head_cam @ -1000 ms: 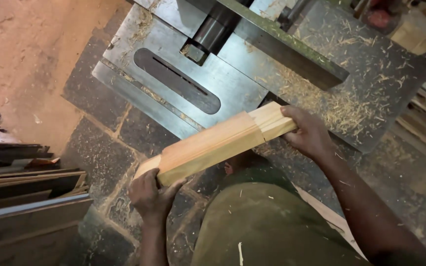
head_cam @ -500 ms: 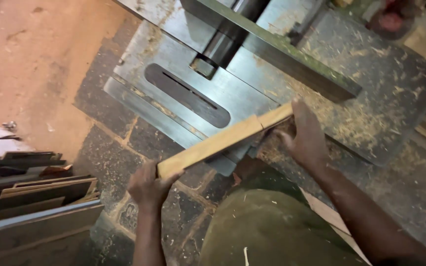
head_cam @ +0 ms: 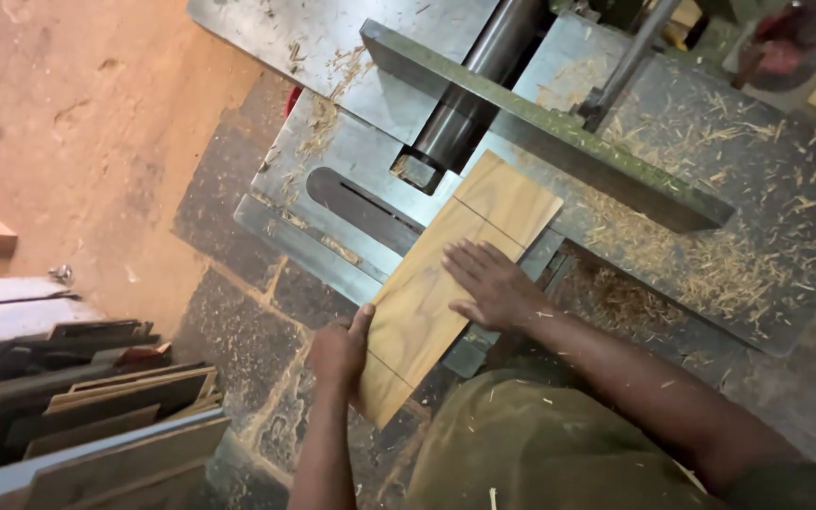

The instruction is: Smooth wood surfaces and edges using an industrial jointer machine.

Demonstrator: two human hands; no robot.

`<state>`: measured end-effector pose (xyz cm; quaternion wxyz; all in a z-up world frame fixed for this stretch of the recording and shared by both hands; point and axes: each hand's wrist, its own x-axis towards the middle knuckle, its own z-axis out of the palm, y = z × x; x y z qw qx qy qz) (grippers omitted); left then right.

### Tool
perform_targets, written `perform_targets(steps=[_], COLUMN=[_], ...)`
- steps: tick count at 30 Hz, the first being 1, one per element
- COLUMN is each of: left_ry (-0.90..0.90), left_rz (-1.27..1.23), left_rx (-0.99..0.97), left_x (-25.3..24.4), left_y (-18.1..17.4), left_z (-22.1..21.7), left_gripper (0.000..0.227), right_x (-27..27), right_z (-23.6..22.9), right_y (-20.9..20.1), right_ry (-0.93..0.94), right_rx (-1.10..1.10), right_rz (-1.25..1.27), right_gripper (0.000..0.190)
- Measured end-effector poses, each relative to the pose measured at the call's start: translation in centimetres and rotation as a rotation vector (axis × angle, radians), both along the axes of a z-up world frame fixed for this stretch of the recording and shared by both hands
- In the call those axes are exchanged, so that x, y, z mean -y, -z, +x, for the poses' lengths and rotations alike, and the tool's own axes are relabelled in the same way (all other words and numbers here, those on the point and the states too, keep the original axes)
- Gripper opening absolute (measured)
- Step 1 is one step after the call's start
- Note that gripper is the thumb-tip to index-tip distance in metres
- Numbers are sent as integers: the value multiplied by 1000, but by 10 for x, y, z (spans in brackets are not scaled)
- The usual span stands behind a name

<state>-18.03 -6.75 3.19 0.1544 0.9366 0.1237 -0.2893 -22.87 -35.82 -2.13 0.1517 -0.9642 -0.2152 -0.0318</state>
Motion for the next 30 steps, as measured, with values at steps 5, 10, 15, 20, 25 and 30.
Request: perform_targets(steps=[5, 10, 15, 20, 25, 30], left_ry=[-1, -42, -17, 20, -1, 7], left_rz=[13, -23, -32, 18, -7, -32], left_rx=[34, 38, 27, -18, 12, 16], left_x=[1, 1, -6, -5, -3, -3], left_y=[1, 9, 16, 17, 14, 10], left_z=[5, 18, 39, 47, 52, 56], left_gripper=[73, 71, 76, 83, 84, 85], right_x=[-6, -11, -13, -15, -15, -14], right_z=[38, 74, 85, 93, 100, 103], right_y=[-17, -24, -22, -31, -23, -24], right_ry=[8, -65, -59, -36, -60, -35], right_rx=[-302, -181, -143, -193, -166, -189], right_rz=[-174, -148, -168, -166, -162, -147], right_gripper=[72, 86, 91, 97, 99, 102])
